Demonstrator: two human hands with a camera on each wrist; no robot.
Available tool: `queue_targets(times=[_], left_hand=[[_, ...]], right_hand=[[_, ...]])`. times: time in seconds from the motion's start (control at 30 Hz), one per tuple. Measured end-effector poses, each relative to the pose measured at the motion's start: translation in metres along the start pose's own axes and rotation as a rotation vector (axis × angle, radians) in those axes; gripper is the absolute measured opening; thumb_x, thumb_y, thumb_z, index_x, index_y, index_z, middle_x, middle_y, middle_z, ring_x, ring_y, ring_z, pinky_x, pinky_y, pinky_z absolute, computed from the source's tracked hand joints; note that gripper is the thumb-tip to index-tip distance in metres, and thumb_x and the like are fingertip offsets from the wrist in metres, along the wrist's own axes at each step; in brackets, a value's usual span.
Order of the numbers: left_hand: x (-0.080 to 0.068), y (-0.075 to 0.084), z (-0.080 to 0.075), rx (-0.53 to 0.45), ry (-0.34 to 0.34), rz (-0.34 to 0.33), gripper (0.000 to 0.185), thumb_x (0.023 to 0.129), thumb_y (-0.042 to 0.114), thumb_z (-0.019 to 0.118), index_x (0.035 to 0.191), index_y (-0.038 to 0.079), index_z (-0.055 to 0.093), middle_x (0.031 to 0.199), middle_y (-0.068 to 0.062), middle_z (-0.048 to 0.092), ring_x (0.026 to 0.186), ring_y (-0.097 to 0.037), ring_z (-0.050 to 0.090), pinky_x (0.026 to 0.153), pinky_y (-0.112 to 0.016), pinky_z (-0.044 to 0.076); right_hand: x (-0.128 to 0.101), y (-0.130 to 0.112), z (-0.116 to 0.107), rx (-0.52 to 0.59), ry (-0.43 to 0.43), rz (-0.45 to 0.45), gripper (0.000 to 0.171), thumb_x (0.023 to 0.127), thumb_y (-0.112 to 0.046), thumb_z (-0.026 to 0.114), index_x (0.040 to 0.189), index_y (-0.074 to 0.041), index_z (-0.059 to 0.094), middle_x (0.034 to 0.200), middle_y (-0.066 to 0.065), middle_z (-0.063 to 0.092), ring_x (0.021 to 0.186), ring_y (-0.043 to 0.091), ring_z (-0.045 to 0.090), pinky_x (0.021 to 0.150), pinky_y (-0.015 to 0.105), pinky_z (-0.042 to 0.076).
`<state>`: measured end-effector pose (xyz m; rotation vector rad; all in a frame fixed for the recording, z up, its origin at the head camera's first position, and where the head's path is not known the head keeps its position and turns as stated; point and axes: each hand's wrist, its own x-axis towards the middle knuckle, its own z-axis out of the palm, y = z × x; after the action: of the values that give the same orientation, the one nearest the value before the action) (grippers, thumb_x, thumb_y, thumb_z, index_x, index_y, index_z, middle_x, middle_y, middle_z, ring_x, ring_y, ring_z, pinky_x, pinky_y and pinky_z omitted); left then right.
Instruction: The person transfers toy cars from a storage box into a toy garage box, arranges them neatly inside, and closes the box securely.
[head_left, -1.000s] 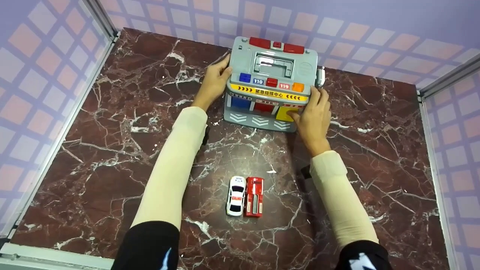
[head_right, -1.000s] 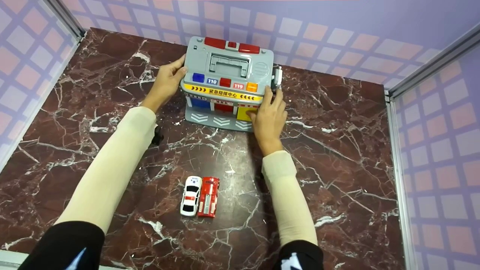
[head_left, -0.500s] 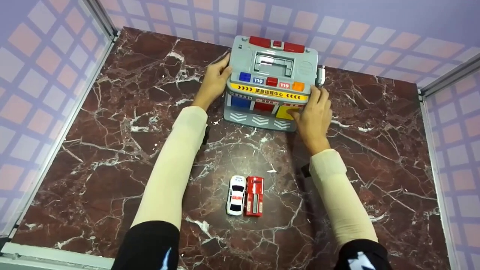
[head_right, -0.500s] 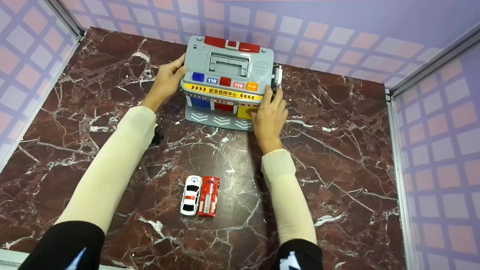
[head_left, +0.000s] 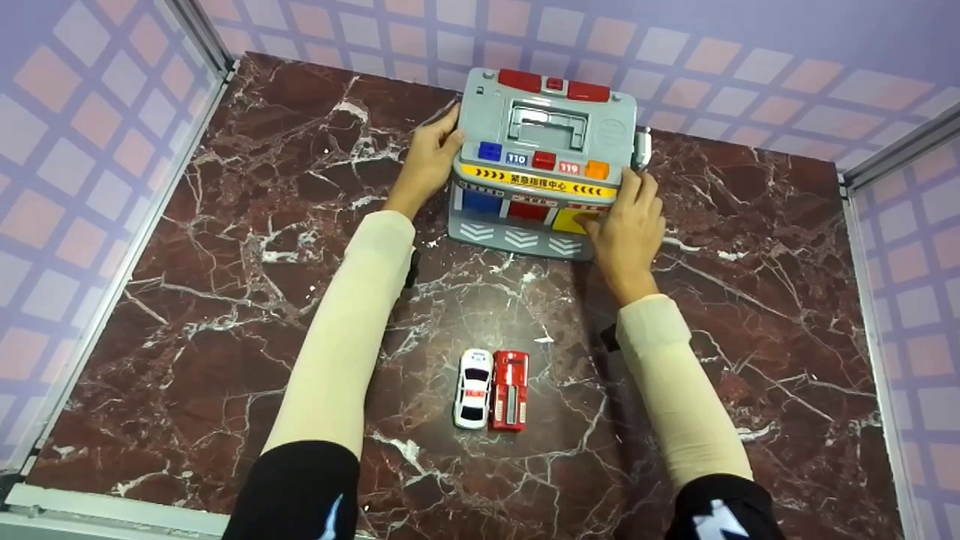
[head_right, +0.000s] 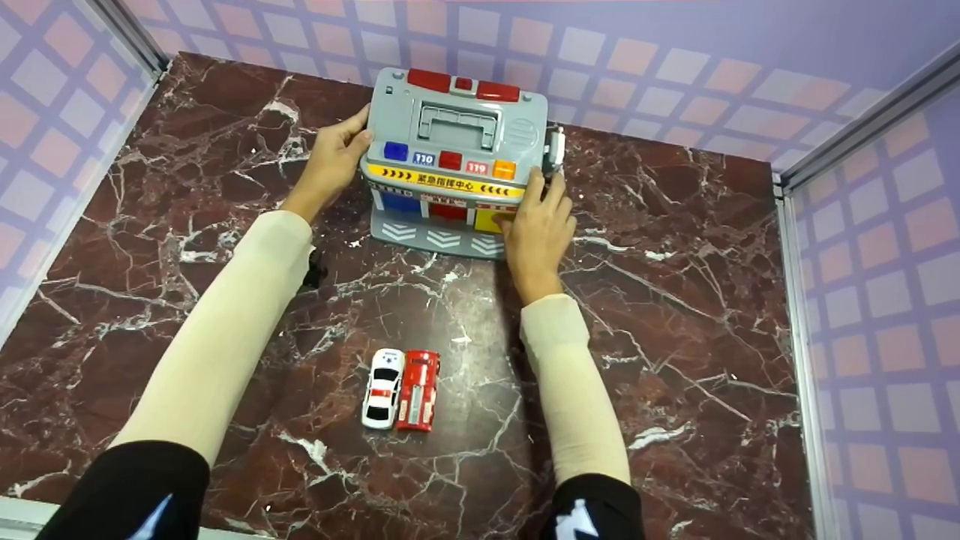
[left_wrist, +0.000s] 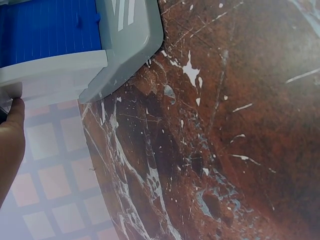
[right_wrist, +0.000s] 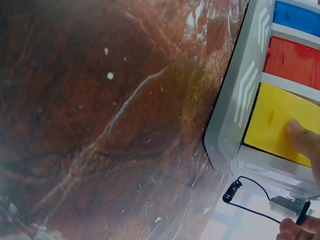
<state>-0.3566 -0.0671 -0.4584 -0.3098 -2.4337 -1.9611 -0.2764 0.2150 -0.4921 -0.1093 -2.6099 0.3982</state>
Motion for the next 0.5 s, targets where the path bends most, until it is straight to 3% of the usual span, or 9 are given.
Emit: queue_targets(times=[0.13, 0.5], left_hand=[[0.0031, -0.0068, 0.0009, 0.041, 0.012, 0.01, 0.046, 0.096, 0.008, 0.046, 0.141, 0.003, 0.034, 0.145, -0.009, 0.037, 0.121, -0.004, 0.044, 0.102, -0.01, 0.032], [0.0034, -0.0067, 0.0014, 0.072, 0.019, -0.014, 0.046, 0.097, 0.011, 0.046, 0.141, 0.006, 0.034, 0.146, -0.007, 0.037, 0.126, -0.003, 0.04, 0.103, -0.008, 0.027]], right_hand=[[0.0006, -0.0001, 0.0005, -0.007, 0.004, -0.001, 0.088, 0.06, -0.048, 0.083, 0.127, -0.013, 0.039, 0.124, 0.013, 0.045, 0.087, 0.038, 0.051, 0.068, 0.048, 0.046], [0.001, 0.0015, 0.0038, -0.021, 0.043, -0.016, 0.085, 0.06, -0.049, 0.082, 0.125, -0.012, 0.04, 0.12, 0.014, 0.047, 0.084, 0.036, 0.052, 0.064, 0.049, 0.046]])
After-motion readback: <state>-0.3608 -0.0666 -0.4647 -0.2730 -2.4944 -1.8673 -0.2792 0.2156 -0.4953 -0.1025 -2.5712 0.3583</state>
